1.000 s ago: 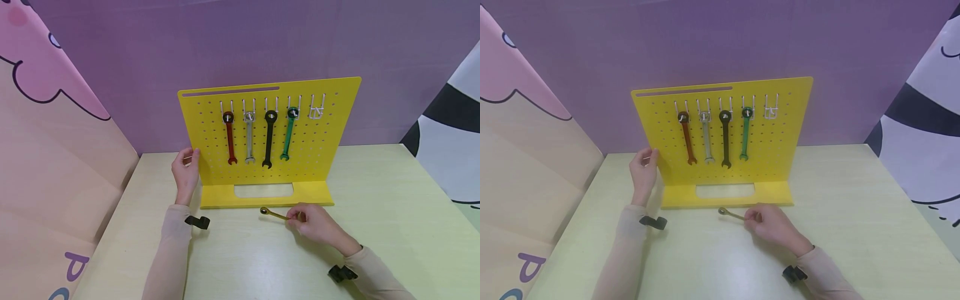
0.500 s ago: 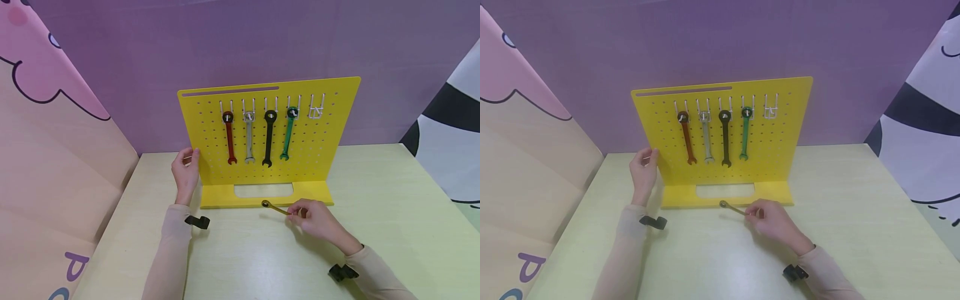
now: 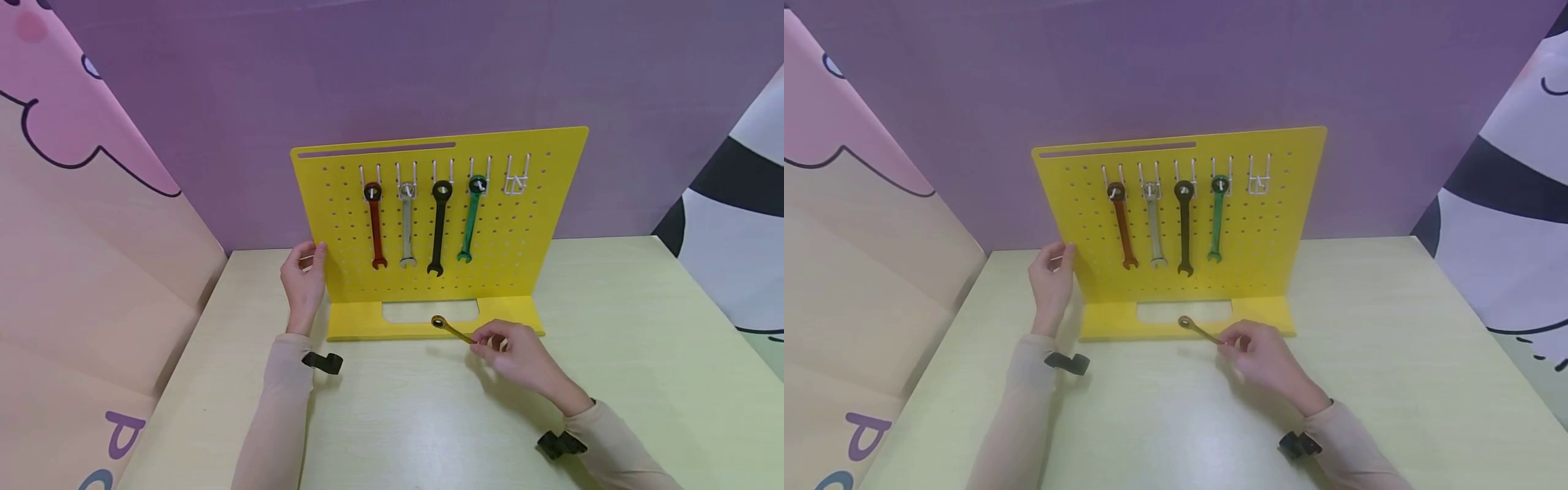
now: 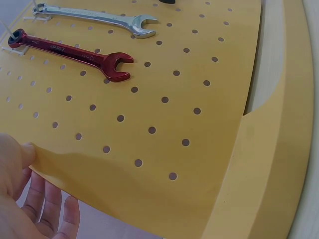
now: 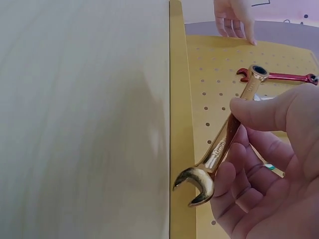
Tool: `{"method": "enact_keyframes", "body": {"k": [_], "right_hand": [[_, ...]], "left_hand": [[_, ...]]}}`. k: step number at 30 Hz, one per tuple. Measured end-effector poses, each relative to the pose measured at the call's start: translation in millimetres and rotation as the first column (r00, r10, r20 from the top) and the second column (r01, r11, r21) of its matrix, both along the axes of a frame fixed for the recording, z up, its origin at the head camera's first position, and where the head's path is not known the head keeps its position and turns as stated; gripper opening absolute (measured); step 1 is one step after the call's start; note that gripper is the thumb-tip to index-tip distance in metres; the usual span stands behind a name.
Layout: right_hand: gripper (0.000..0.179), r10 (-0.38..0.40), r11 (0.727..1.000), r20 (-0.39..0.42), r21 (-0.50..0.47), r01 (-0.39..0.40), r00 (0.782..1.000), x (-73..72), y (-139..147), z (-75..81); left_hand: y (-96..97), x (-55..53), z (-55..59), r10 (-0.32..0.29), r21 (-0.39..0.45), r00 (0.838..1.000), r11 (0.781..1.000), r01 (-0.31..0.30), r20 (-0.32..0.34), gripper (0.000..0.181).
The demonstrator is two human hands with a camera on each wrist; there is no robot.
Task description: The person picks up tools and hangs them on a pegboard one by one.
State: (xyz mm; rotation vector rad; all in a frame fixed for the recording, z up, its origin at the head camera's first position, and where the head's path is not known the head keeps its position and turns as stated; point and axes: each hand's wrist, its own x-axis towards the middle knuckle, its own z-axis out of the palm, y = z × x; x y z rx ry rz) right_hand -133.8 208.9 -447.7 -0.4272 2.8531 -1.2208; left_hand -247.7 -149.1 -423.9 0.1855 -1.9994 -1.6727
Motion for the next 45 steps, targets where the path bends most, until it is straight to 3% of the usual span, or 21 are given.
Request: {"method": "enact_keyframes", "body": {"k": [21,45], "right_hand": [[0.007,-0.049,0.997,-0.017,-0.065,0.047,0.999,-3.8,0,12.8],[0.021,-0.116,0.983,0.006,-0.145,0.116,0.993,-14.6,4,34.7]], "left_hand": [[-0.6,-0.3,0.3,0.002,0.011,1.000,1.000,-0.002,-0.002,0.029],[-1.0,-0.6,-2.8,0.000,-0.025,1.000,1.000,0.000,-0.006,0.032]]}}
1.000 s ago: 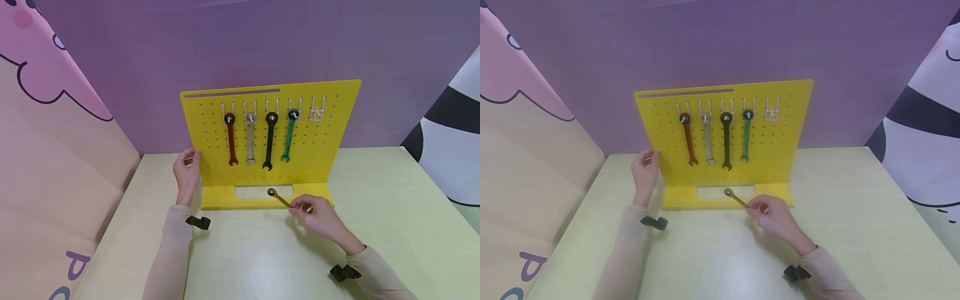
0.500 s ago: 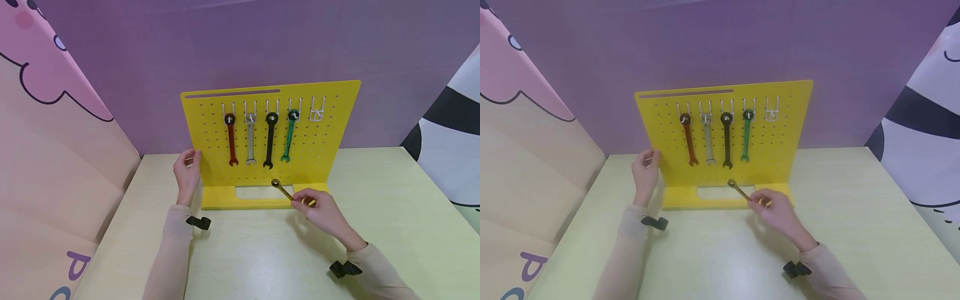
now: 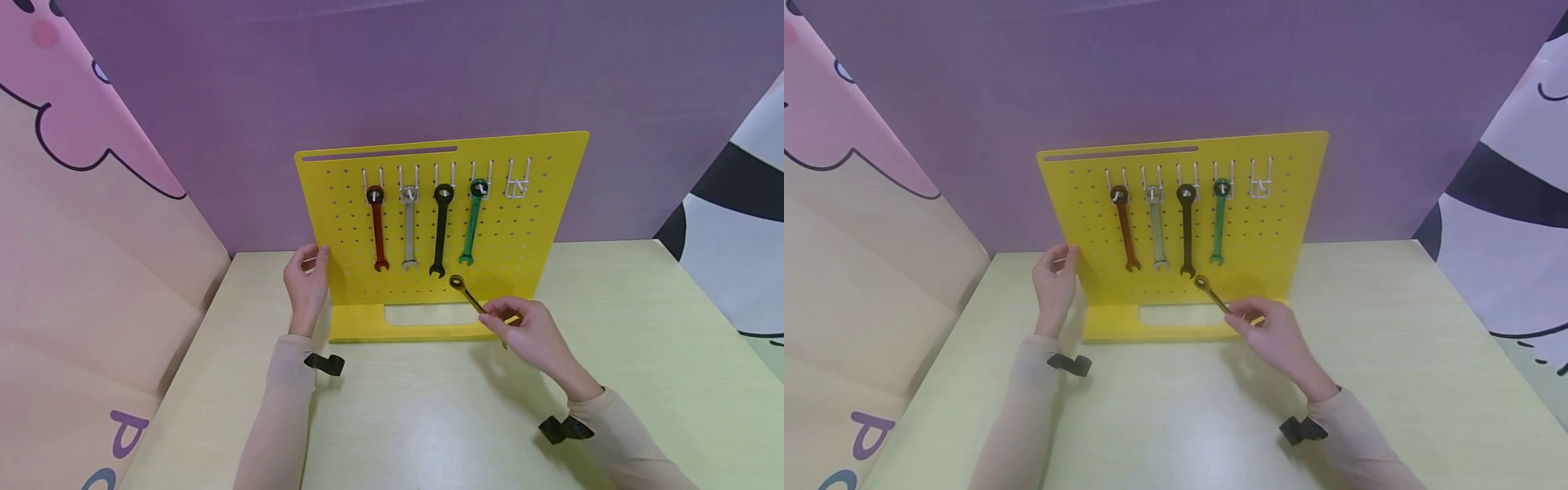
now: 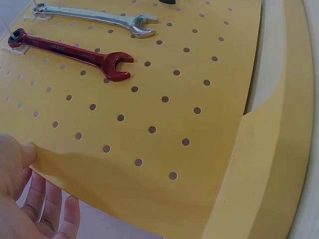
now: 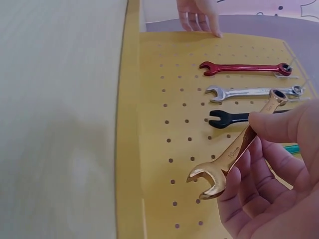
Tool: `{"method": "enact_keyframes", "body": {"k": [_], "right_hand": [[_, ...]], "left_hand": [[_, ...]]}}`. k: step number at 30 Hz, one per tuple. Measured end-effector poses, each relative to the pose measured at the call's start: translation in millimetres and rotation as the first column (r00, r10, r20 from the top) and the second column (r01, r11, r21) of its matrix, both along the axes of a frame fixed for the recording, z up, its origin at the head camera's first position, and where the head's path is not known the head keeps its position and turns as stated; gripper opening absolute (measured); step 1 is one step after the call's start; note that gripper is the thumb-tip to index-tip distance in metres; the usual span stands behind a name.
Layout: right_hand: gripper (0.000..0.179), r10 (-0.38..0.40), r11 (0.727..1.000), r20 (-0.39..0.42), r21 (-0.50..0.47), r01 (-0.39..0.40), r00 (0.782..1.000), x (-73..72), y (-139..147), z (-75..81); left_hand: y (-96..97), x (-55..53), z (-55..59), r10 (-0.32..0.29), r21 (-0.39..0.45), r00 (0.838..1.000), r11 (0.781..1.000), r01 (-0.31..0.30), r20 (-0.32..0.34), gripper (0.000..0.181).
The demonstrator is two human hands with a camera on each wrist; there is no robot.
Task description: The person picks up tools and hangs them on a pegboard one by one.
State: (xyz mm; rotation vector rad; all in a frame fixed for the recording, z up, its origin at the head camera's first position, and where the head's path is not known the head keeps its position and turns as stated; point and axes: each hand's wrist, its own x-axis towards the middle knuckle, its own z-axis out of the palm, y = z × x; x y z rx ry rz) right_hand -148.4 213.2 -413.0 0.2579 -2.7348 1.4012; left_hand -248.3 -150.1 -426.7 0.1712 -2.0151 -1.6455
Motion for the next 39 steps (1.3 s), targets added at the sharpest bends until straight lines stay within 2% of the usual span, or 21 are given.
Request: {"method": "enact_keyframes", "body": {"k": [12,26,39], "right_hand": [[0.025,-0.028,0.999,-0.028,0.026,0.028,0.999,-6.4,3,14.6],[0.034,-0.050,0.999,0.039,-0.017,0.051,0.998,-12.0,11,26.9],[0.033,-0.074,0.997,-0.006,-0.029,0.074,0.997,-15.6,18,38.3]], "left_hand": [[0.9,-0.8,0.8,0.008,0.002,1.000,1.000,-0.008,-0.006,0.031],[0.2,-0.5,-0.3,-0.002,0.015,1.000,1.000,0.002,-0.002,0.032],[0.5,-1.6,-0.4,0.001,0.021,1.000,1.000,-0.001,-0.002,0.032]]}}
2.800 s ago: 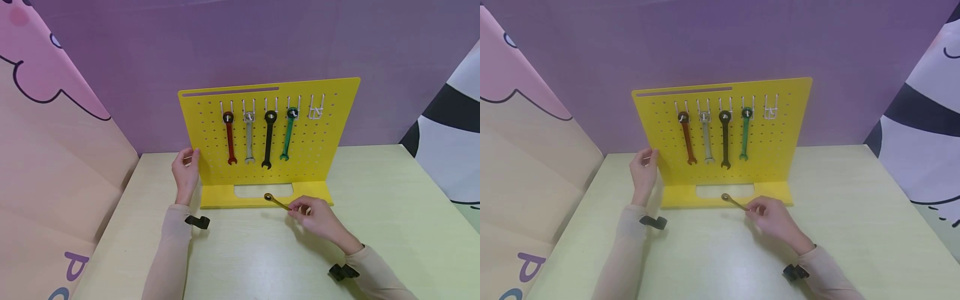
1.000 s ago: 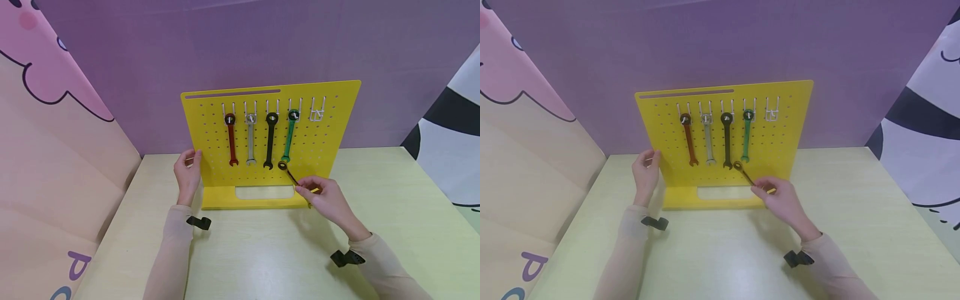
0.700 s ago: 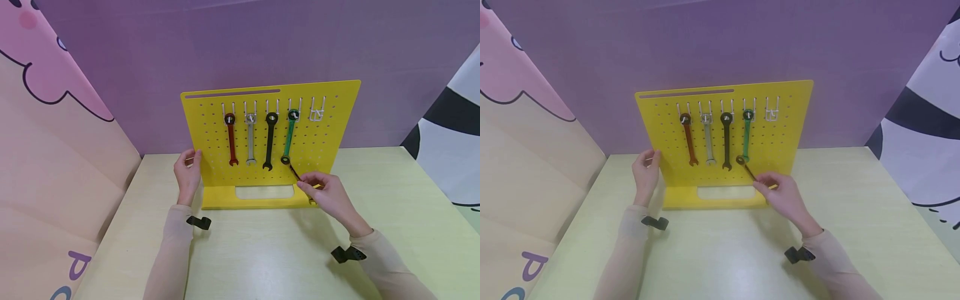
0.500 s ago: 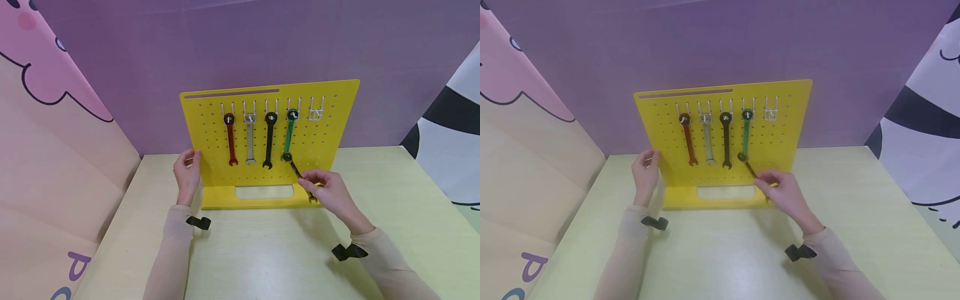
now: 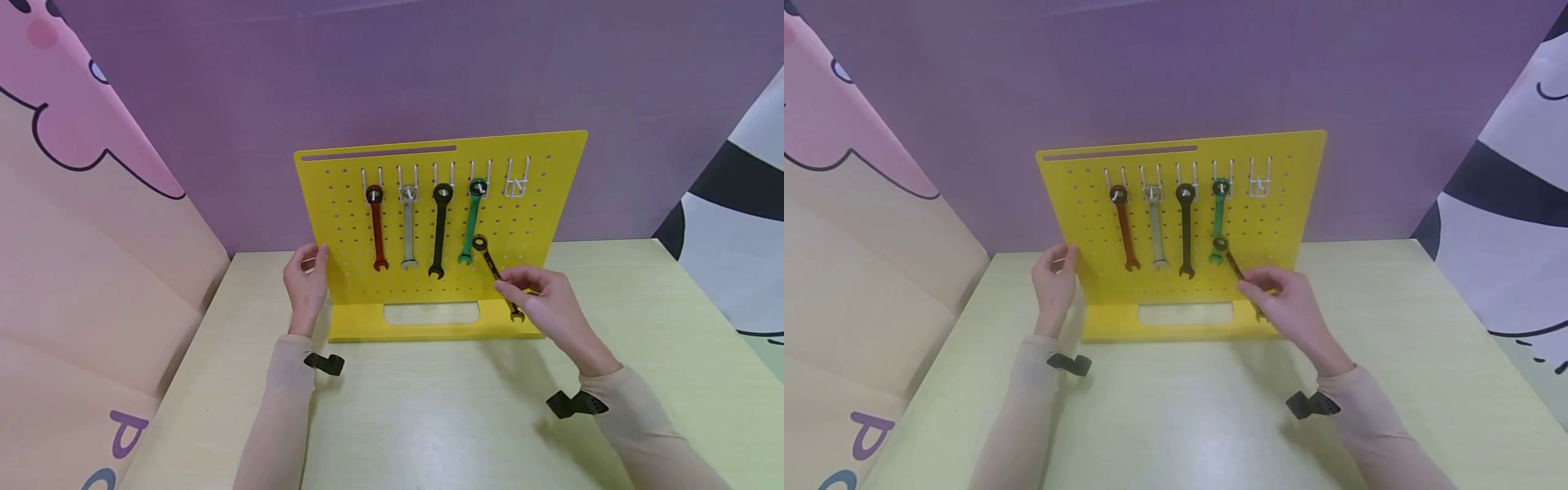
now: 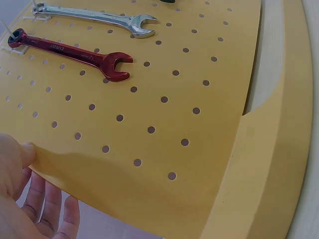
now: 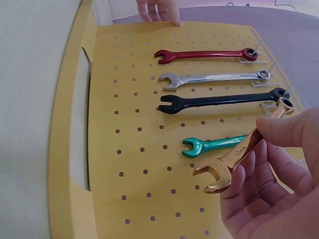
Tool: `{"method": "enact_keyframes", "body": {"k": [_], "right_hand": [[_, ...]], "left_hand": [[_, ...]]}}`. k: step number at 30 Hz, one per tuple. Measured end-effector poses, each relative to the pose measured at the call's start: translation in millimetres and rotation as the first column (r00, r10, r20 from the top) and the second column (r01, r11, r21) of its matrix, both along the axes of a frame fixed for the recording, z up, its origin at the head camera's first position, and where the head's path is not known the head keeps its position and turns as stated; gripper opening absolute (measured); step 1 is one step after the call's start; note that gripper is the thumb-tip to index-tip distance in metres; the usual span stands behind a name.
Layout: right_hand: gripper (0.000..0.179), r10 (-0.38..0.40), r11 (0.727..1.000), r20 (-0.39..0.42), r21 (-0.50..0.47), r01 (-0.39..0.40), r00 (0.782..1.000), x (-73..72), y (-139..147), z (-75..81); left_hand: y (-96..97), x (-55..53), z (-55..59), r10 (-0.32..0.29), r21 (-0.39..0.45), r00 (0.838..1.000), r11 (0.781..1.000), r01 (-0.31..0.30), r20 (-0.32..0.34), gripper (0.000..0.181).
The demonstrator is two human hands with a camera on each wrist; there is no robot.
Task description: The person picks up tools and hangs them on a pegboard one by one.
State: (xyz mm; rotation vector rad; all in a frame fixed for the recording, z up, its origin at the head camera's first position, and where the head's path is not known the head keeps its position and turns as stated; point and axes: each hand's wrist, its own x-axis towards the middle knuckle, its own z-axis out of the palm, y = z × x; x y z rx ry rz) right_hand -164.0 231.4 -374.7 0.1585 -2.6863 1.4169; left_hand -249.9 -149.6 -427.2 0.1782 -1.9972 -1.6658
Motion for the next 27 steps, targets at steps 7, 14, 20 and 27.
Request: {"method": "enact_keyframes", "body": {"k": [7,14,20,27], "right_hand": [[0.034,-0.013,0.999,-0.018,-0.044,0.012,1.000,-2.1,3,7.0],[0.037,-0.035,0.997,-0.014,-0.067,0.034,0.999,-4.9,5,15.5],[0.037,-0.051,0.993,-0.022,-0.106,0.048,0.998,-5.7,8,22.6],[0.024,-0.066,0.983,-0.050,-0.173,0.057,0.997,-7.8,15,27.0]], "left_hand": [[0.4,0.6,1.0,0.003,0.003,1.000,1.000,-0.003,0.000,0.031],[-0.3,0.6,0.9,-0.006,0.003,1.000,1.000,0.007,-0.011,0.032],[-0.5,1.7,1.4,-0.005,-0.002,1.000,1.000,0.005,-0.009,0.032],[-0.2,2.7,1.6,0.000,0.000,1.000,1.000,0.000,0.008,0.032]]}}
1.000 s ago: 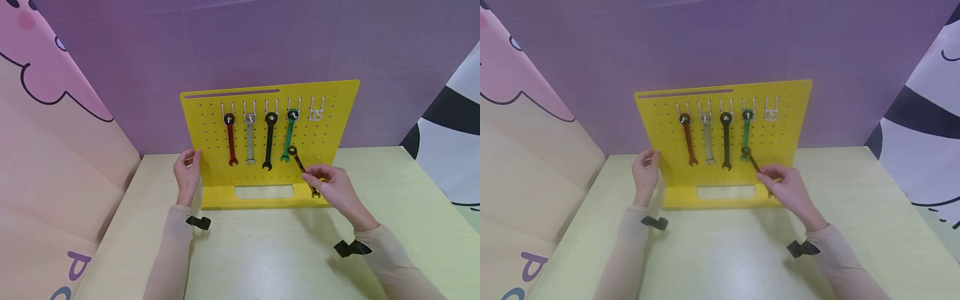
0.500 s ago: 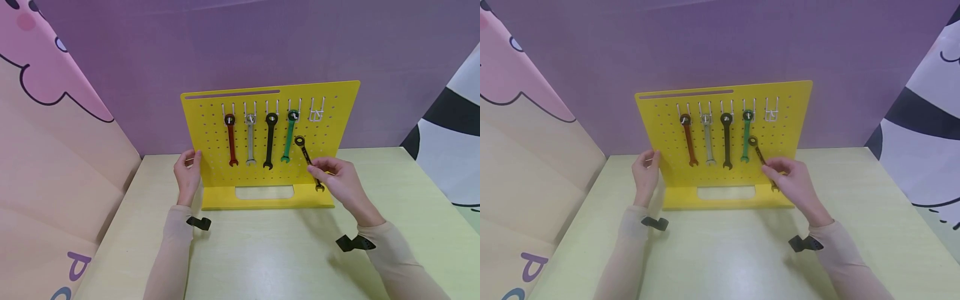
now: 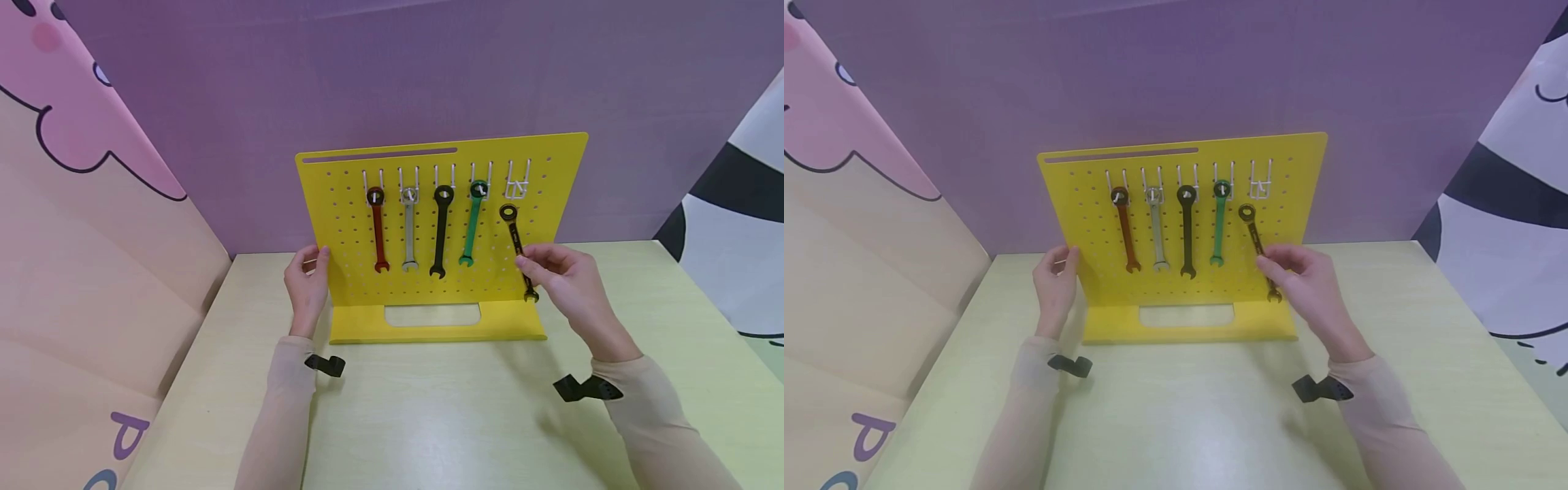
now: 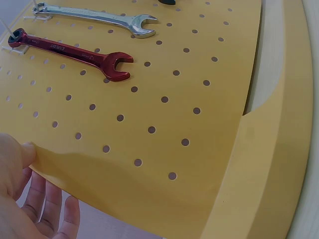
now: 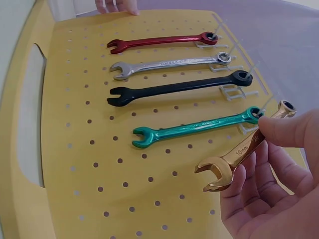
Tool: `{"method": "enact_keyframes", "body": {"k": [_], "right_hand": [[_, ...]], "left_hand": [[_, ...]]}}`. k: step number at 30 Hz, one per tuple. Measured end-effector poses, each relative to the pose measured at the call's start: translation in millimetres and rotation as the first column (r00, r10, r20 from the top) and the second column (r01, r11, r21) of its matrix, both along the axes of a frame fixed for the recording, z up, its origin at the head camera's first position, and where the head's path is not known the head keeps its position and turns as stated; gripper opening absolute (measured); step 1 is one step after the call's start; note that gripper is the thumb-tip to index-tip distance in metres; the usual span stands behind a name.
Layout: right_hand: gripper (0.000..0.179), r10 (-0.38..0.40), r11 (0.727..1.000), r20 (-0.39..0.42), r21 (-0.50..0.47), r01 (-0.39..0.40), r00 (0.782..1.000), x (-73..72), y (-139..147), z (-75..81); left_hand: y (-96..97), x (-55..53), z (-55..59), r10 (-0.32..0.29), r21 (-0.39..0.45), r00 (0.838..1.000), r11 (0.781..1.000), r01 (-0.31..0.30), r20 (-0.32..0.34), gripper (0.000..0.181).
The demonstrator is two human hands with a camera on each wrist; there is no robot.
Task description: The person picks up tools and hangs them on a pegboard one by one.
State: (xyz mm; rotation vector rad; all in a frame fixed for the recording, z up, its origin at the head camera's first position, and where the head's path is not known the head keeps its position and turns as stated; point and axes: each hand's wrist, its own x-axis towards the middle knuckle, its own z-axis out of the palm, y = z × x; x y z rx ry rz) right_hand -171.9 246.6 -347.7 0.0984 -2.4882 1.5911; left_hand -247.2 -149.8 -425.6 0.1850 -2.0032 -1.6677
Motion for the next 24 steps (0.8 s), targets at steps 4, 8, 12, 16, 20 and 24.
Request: {"method": "enact_keyframes", "body": {"k": [4,8,12,16,20,24], "right_hand": [[0.011,-0.009,0.999,0.002,-0.044,0.009,1.000,-3.0,4,1.4],[0.004,-0.014,0.995,0.011,-0.096,0.015,1.000,-5.6,7,3.6],[0.004,0.008,0.980,0.012,-0.200,-0.006,1.000,-7.2,9,6.7],[0.006,0.041,0.953,0.026,-0.300,-0.032,0.999,-9.3,10,8.5],[0.007,0.082,0.917,0.052,-0.396,-0.055,0.995,-13.5,10,8.8],[0.006,0.125,0.874,0.058,-0.479,-0.083,0.990,-18.6,9,8.3]], "left_hand": [[0.0,0.2,0.2,0.001,-0.002,1.000,1.000,-0.001,-0.001,0.033],[0.1,1.0,0.5,0.001,-0.004,1.000,1.000,-0.001,-0.001,0.033],[0.0,0.6,0.5,0.003,-0.002,1.000,1.000,-0.003,0.001,0.033],[0.0,-0.2,0.2,0.004,-0.001,1.000,1.000,-0.004,0.003,0.032],[0.0,-1.0,-0.5,0.006,0.001,1.000,1.000,-0.006,0.002,0.031],[0.3,-0.7,-0.4,0.006,0.004,1.000,1.000,-0.006,0.004,0.031]]}}
